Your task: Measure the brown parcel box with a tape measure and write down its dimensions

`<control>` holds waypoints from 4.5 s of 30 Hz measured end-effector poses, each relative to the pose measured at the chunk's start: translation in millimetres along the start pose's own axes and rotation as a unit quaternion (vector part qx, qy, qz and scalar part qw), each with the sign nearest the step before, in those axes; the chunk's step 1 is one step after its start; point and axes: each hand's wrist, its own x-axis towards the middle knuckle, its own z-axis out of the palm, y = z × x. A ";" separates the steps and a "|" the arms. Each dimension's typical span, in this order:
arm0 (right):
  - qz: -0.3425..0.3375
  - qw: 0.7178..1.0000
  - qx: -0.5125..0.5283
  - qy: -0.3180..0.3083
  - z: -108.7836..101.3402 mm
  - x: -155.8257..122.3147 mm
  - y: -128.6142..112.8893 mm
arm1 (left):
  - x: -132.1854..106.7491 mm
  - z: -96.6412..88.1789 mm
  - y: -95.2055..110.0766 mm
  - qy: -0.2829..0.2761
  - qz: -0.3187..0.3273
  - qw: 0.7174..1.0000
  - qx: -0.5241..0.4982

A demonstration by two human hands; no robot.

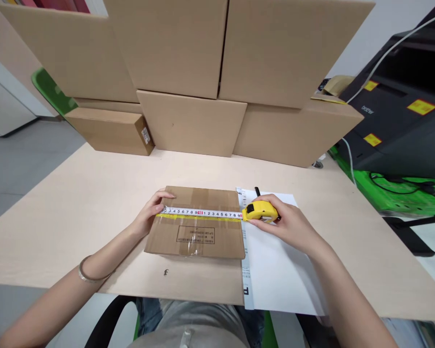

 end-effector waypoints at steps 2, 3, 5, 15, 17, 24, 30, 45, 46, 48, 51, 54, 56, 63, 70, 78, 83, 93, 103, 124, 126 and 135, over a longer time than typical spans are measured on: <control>0.002 1.000 0.005 0.001 -0.7 -0.7 -3.6 | -0.4 0.6 0.5 0.001 -0.006 1.000 -0.001; -0.001 1.000 0.002 0.003 -2.5 -1.3 -5.2 | -0.6 0.8 0.7 0.003 -0.008 1.000 -0.002; -0.010 1.000 -0.003 -0.003 -8.2 -2.4 -9.4 | -0.6 1.2 1.5 0.007 -0.009 1.000 -0.005; -0.156 0.978 -0.090 -0.100 26.1 63.6 -97.2 | 2.3 2.4 2.5 0.025 0.017 1.000 -0.004; -0.216 0.964 -0.113 -0.105 45.3 81.7 -119.0 | 2.5 4.9 0.7 0.036 0.028 0.998 -0.036; -0.339 0.924 -0.075 -0.157 73.7 107.1 -161.0 | 4.8 8.9 -8.6 0.077 -0.014 0.988 -0.131; -0.310 0.932 0.036 -0.185 28.7 83.3 -126.0 | -2.4 0.8 37.9 0.054 0.091 0.986 0.129; -0.270 0.910 0.045 -0.311 0.1 26.6 -87.0 | -72.0 102.0 74.9 -0.148 0.310 0.812 0.472; -0.268 0.910 0.043 -0.312 -0.6 28.5 -85.6 | -70.5 101.0 72.8 -0.151 0.319 0.807 0.474; -0.265 0.909 0.045 -0.317 -3.1 34.9 -83.2 | -68.3 98.9 70.5 -0.158 0.340 0.794 0.479; -0.266 0.907 0.053 -0.323 -7.9 51.4 -79.8 | -66.8 97.6 70.3 -0.181 0.358 0.773 0.492; -0.278 0.905 0.050 -0.319 -13.3 74.1 -75.2 | -66.3 99.3 72.4 -0.207 0.340 0.756 0.520; -0.284 0.902 0.049 -0.321 -17.4 90.7 -71.5 | -66.0 101.0 74.1 -0.216 0.323 0.750 0.535; -0.156 0.953 0.016 -0.257 -32.1 136.7 -72.2 | -65.2 102.5 76.1 -0.226 0.309 0.747 0.544; -0.130 0.977 0.035 -0.163 -28.1 126.4 -89.3 | -64.4 102.6 75.4 -0.227 0.311 0.748 0.540; -0.133 0.986 0.076 -0.064 -24.5 58.4 -89.6 | -64.9 102.5 74.8 -0.222 0.312 0.746 0.544; -0.145 0.982 0.069 -0.101 -29.8 86.9 -84.8 | -64.7 102.8 74.8 -0.216 0.319 0.746 0.543; -0.263 0.908 0.001 -0.326 -21.1 100.6 -78.7 | -64.7 102.9 67.8 -0.205 0.357 0.718 0.561; -0.109 0.972 0.075 -0.196 -20.4 6.0 -35.0 | -50.1 38.9 76.6 0.090 0.209 0.864 0.449; 0.066 0.921 0.374 0.086 -10.5 -11.1 -21.2 | -11.4 0.2 39.9 -0.043 0.224 0.953 0.198; 0.046 0.938 0.321 0.119 -15.7 -10.8 -23.5 | -13.6 0.7 33.4 -0.056 0.261 0.942 0.203; -0.143 0.983 0.095 -0.062 5.1 60.2 -136.8 | -12.7 -10.2 6.1 -0.063 0.283 0.940 0.177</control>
